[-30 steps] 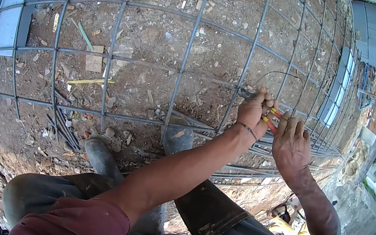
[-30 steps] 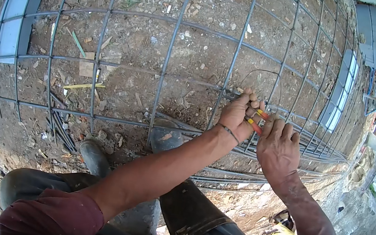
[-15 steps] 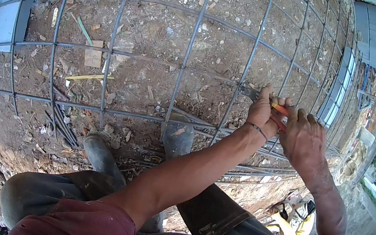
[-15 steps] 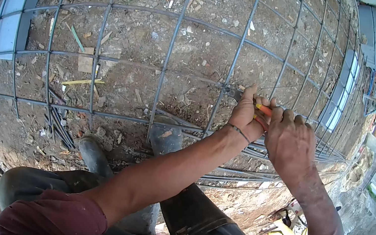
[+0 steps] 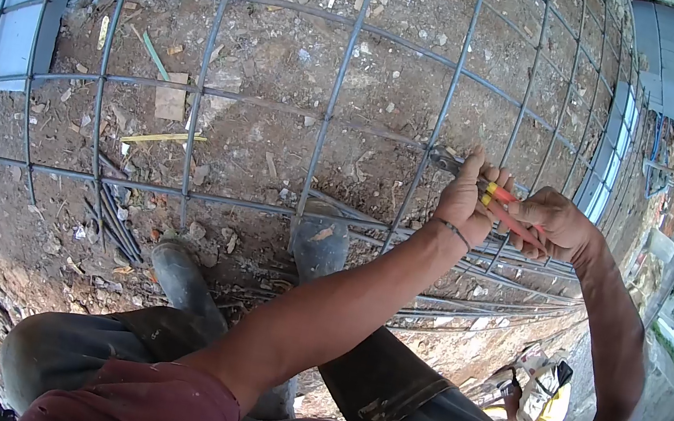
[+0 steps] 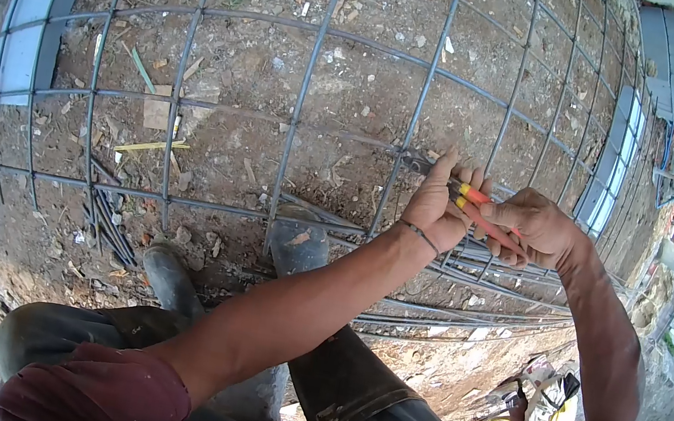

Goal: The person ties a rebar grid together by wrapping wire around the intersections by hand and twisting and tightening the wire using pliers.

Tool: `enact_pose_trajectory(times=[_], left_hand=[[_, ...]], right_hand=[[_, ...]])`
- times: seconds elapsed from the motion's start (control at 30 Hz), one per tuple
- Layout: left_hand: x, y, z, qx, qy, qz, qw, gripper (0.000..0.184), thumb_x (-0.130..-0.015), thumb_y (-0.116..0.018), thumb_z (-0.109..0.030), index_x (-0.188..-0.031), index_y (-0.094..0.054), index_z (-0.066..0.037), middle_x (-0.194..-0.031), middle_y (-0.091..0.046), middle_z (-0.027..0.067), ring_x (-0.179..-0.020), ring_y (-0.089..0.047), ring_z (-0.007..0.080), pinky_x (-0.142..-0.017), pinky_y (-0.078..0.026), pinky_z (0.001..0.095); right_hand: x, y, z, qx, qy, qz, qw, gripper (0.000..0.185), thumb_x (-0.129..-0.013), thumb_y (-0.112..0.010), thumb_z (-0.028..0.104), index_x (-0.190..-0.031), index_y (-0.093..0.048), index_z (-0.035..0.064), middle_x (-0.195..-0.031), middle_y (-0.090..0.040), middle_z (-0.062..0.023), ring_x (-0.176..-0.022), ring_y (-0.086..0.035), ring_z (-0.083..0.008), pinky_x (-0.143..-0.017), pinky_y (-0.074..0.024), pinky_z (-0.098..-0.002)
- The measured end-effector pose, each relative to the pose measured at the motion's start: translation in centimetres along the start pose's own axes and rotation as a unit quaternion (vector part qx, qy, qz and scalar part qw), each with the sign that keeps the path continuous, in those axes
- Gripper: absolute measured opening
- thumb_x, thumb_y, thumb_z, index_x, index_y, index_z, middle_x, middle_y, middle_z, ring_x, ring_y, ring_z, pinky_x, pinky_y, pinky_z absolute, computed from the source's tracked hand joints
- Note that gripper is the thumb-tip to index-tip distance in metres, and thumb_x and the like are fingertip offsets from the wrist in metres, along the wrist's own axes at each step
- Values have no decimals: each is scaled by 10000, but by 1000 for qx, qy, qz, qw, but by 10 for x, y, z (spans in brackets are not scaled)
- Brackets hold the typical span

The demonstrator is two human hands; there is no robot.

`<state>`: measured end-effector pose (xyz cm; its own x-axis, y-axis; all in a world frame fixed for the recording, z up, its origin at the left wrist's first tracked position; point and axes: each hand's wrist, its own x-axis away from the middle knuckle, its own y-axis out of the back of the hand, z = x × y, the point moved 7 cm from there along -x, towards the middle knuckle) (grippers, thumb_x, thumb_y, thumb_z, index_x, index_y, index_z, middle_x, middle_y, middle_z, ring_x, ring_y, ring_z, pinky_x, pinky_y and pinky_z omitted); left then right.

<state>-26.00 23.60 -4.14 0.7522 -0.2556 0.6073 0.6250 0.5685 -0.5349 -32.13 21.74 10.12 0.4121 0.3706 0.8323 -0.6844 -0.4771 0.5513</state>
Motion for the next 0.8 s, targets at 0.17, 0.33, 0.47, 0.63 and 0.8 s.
enact_pose_trajectory(times=[0.17, 0.33, 0.47, 0.63, 0.8], left_hand=[[-17, 4, -1, 39, -19, 74, 996, 372, -1001, -689, -316, -772, -465, -127, -640, -457, -22, -666, -532, 130, -854, -566, 337], [-24, -4, 5, 74, 46, 23, 996, 397, -996, -666, -371, -756, -450, -140, -629, -461, -23, -633, -533, 142, -752, -576, 311], [-25, -2, 3, 20, 21, -21, 999, 464, -973, -676, -512, -753, -523, -132, -735, -583, 15, -709, -574, 156, -730, -530, 313], [5, 6, 8, -72, -19, -125, 989, 389, -965, -707, -484, -939, -583, -117, -948, -644, 21, -786, -607, 152, -748, -551, 309], [-19, 22, 11, -44, 5, -138, 989, 303, -972, -734, -363, -945, -572, -109, -791, -553, -9, -763, -593, 138, -730, -571, 322]], right_hand=[[34, -8, 32, 227, 44, -139, 963, 249, -938, -685, 165, -1104, -683, -21, -783, -658, -124, -717, -656, -291, -743, -531, -444], [37, -38, 63, 557, 93, -336, 754, 251, -938, -592, 157, -1118, -644, -10, -931, -605, -86, -822, -622, -273, -714, -511, -391], [11, -32, 36, 519, 62, -300, 798, 265, -909, -638, 123, -1134, -647, -18, -918, -642, -122, -836, -648, -287, -730, -525, -410], [-15, -43, -41, -137, -120, 141, 973, 245, -813, -759, 143, -883, -692, -82, -775, -702, -231, -750, -724, -314, -706, -586, -403], [2, -27, -3, 44, -61, 74, 994, 241, -853, -730, 129, -978, -684, -72, -715, -677, -207, -687, -712, -348, -670, -565, -469]])
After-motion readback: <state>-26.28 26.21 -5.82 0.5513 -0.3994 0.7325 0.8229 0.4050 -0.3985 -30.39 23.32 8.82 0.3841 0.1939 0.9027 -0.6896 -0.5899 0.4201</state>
